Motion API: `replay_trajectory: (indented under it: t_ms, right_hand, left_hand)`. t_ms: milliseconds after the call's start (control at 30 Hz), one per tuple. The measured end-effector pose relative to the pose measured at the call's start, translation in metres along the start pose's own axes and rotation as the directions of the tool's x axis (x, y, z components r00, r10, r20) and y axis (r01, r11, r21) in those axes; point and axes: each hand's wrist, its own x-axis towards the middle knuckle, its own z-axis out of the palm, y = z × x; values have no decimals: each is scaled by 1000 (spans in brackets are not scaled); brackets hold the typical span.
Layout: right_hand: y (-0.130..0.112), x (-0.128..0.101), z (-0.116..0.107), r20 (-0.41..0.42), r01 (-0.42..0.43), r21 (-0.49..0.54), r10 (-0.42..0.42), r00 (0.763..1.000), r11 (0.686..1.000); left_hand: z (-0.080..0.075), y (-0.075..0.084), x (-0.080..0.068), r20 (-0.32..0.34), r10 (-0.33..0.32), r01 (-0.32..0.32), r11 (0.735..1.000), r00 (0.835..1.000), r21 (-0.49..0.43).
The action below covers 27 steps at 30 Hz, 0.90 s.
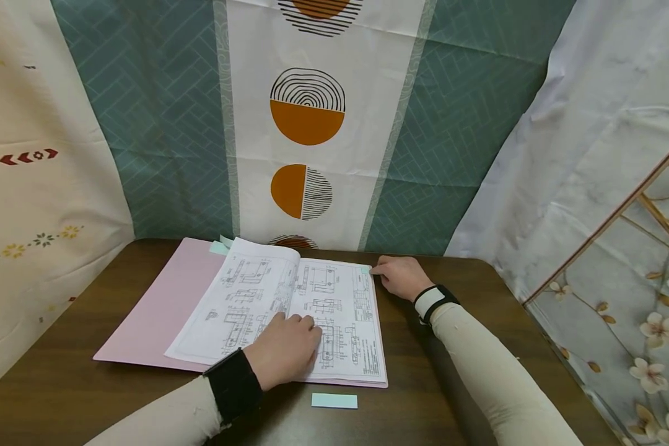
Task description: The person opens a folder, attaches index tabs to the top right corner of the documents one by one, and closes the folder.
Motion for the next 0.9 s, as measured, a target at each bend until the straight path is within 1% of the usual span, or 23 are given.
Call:
replay_trajectory:
  t_ms: [67,167,233,333,400,433,500,533,633,667,733,767,900]
  right_hand:
    - [0,-2,-1,5,-3,1,3,1000,1000]
    - [1,-5,-2,-1,4,0,-4,1000,1000]
    - [1,-7,-1,-8,12,1,-12,1000,1000]
    - [2,-9,0,-16,10,-3,-10,1000,1000]
    - [1,-9,1,-21,7,-4,-7,1000,1000]
    - [1,-9,1,-24,9,-9,-10,1000,1000]
    - [0,-8,2,-26,15,-15,-15,1000,1000]
    - [0,-8,3,-26,19,-15,-20,999,1000]
    - [-2,-6,3,-21,33,-19,-33,999,999]
    - [-2,-6,3,-18,34,-18,-34,999,999]
    - [-2,-5,3,-16,38,-18,-38,999,999]
    - [-2,-5,3,-14,38,-21,-38,999,999]
    - [-1,-4,2,-9,27,-17,-27,1000,999]
  left_hand:
    - [-7,-2,9,59,4,-3,1000,998,-12]
    - [-17,-4,28,134,11,-9,1000,991,-17]
    - [-20,-3,43,159,17,-17,1000,987,-2]
    - [-20,0,67,155,30,-39,997,987,59]
    - [-14,0,84,140,32,-47,993,990,108]
    - [-8,0,92,124,33,-49,990,992,132]
    - [-2,1,104,122,22,-43,984,992,170]
    - [5,0,110,123,16,-39,982,992,186]
    - [10,1,120,170,-12,-18,985,985,174]
    - [9,2,122,198,-23,-10,986,980,165]
    - [12,1,127,222,-35,3,990,974,139]
    - [10,1,127,233,-38,9,992,972,125]
    - [15,-3,136,230,-24,1,995,973,98]
